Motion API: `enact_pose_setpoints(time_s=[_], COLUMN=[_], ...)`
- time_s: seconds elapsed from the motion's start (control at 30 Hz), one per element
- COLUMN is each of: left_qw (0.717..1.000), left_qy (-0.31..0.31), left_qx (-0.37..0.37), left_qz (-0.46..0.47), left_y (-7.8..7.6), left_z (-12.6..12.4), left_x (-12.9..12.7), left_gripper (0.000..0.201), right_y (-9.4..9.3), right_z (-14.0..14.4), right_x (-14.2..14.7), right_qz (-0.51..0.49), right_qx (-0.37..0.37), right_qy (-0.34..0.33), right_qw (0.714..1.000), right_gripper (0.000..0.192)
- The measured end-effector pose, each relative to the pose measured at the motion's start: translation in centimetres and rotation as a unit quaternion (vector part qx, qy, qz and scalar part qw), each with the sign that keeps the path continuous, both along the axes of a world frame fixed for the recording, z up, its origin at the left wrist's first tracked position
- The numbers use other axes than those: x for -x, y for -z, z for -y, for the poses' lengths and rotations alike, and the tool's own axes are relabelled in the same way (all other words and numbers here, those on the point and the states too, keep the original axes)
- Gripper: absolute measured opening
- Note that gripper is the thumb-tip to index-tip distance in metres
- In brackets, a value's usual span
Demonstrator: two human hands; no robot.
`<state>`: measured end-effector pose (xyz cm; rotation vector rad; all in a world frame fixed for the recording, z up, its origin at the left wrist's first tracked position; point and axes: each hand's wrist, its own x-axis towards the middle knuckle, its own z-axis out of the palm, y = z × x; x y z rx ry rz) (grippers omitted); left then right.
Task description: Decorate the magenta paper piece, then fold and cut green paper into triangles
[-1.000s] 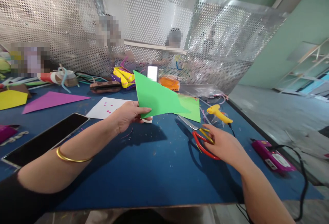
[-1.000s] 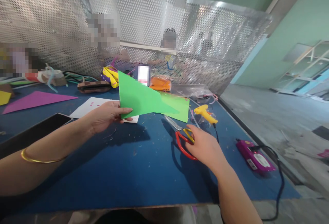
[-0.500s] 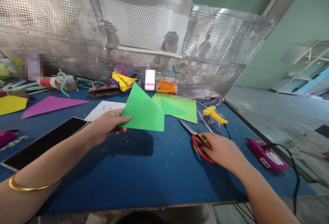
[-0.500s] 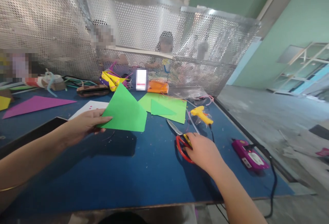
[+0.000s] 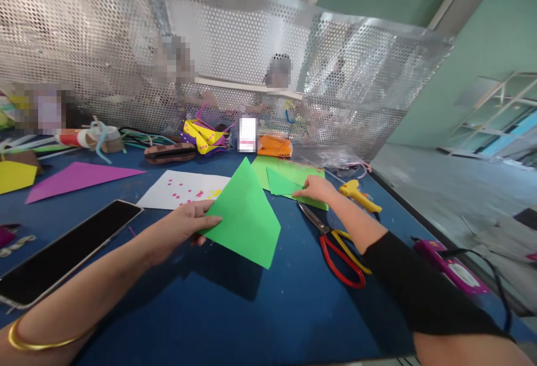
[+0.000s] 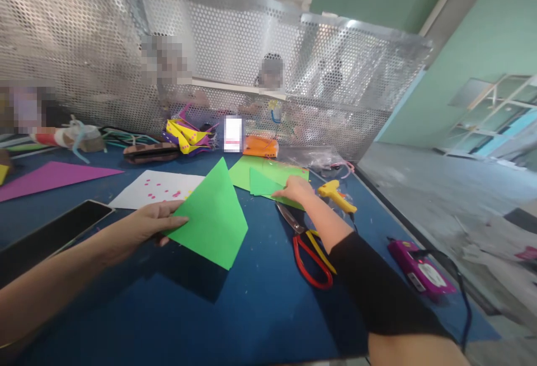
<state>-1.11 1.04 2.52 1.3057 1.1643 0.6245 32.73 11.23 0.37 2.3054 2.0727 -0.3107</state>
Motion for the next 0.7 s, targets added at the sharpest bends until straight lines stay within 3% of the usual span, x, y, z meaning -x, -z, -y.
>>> enact_pose_setpoints(time_s=[0.17, 0.4, 0.53, 0.7], left_qw=[0.999, 0.998, 0.998, 0.998], left_qy=[0.029, 0.045, 0.045, 0.043], left_qx=[0.022, 0.036, 0.033, 0.045], left_qz=[0.003, 0.004, 0.003, 0.000], left_y=[0.3, 0.7, 0.8, 0.9], left_z=[0.4, 0.5, 0.4, 0.2], left_x=[0.0, -0.2, -0.3, -0.1], left_gripper=[0.033, 0.031, 0.032, 0.027], right_y=[1.6, 2.7, 3.0, 2.5], right_z=[-1.2, -1.5, -0.8, 1.1], right_x=[-0.6, -0.8, -1.1, -1.5], right_qz=[-0.043, -0.157, -0.255, -0.376], right_qx=[0.041, 0.012, -0.019, -0.082], right_qy=[0.012, 0.044, 0.076, 0.121], right_qw=[0.998, 0.987, 0.964, 0.915], right_gripper=[0.034, 0.035, 0.035, 0.035])
